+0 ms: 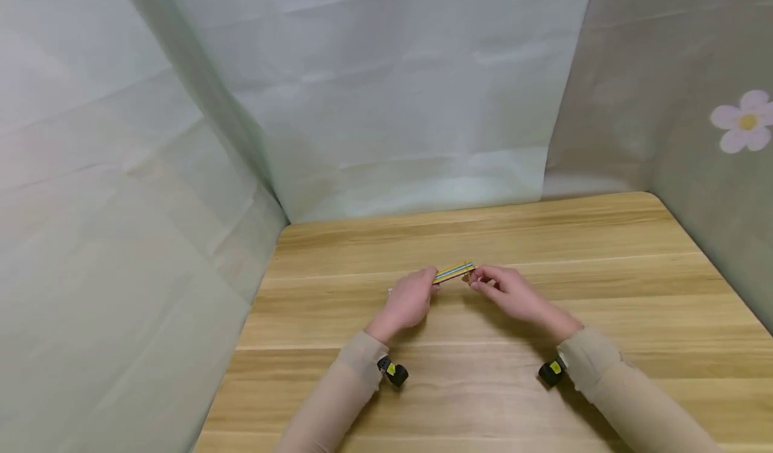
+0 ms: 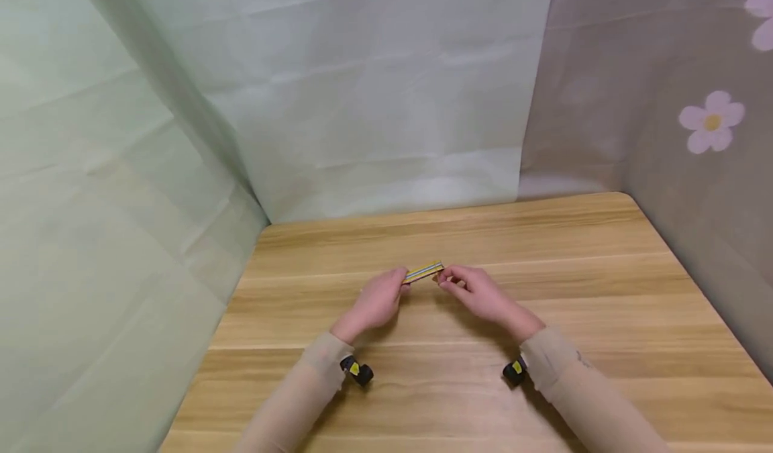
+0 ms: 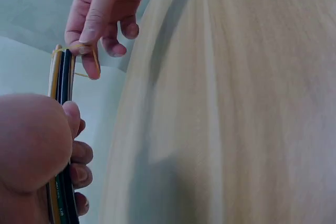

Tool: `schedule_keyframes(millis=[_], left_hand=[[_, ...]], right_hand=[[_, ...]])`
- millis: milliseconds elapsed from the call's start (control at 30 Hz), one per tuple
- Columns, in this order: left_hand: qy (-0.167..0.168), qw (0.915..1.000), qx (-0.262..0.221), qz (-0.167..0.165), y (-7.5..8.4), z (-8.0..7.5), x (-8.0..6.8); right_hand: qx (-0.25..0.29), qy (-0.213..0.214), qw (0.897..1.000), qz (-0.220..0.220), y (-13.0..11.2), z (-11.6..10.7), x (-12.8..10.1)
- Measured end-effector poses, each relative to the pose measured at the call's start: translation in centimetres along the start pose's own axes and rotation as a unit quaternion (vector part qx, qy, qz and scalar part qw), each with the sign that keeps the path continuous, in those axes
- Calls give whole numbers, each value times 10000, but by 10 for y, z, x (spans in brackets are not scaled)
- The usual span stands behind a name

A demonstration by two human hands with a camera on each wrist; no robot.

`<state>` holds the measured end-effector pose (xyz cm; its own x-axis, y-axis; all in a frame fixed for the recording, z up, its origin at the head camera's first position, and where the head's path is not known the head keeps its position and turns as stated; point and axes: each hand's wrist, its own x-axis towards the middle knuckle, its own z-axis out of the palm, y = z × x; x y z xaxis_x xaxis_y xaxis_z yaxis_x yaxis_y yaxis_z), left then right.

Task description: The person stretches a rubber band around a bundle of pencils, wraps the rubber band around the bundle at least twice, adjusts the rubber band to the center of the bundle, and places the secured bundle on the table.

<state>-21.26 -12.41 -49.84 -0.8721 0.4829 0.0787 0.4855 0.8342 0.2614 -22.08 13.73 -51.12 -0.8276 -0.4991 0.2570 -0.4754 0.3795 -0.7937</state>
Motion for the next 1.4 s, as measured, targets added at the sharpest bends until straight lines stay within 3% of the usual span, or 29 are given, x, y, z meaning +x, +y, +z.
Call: schedule_keyframes(millis=[200,367,433,533,633,733,867,1000,1100,1200,1300,1400], left_hand=[[-156,9960,-855,-195,4,-18,1],[-358,9845,-1715,76,11,-31,4],[-272,9856,-1667,3,12,-36,5],[127,9908,-1269,-456,7,-38,6],[482,9883,-1099,-945,-3,-38,7],[586,9825,-1130,-1358,-17,-38,8],[509,9758,-1144,-1795,-32,-39,9],[348,9765,-1116,-1809,-37,-37,7],[253,9781,-1182,-1693,-34,-35,6],[241,9790,-1205,-1627,-29,-31,5],[302,9781,-1197,-1676,-24,-28,4],[401,9769,-1156,-1752,-20,-26,2]], right_hand=[[-805,-402,9950,-431,-3,7,11],[-885,-926,9890,-738,-11,25,27],[-796,-863,9911,-621,-12,28,33],[-737,-759,9934,-443,-14,26,35],[-822,-973,9907,-471,-14,23,33],[-1206,-1064,9815,-1036,-21,22,28],[-1634,-692,9618,-2085,-31,20,20],[-1552,-394,9488,-2723,-36,22,15],[-1090,-301,9500,-2911,-39,26,14],[-361,-325,9676,-2476,-43,31,12],[557,-504,9860,-1487,-48,36,11],[1621,-713,9835,-378,-51,40,12]])
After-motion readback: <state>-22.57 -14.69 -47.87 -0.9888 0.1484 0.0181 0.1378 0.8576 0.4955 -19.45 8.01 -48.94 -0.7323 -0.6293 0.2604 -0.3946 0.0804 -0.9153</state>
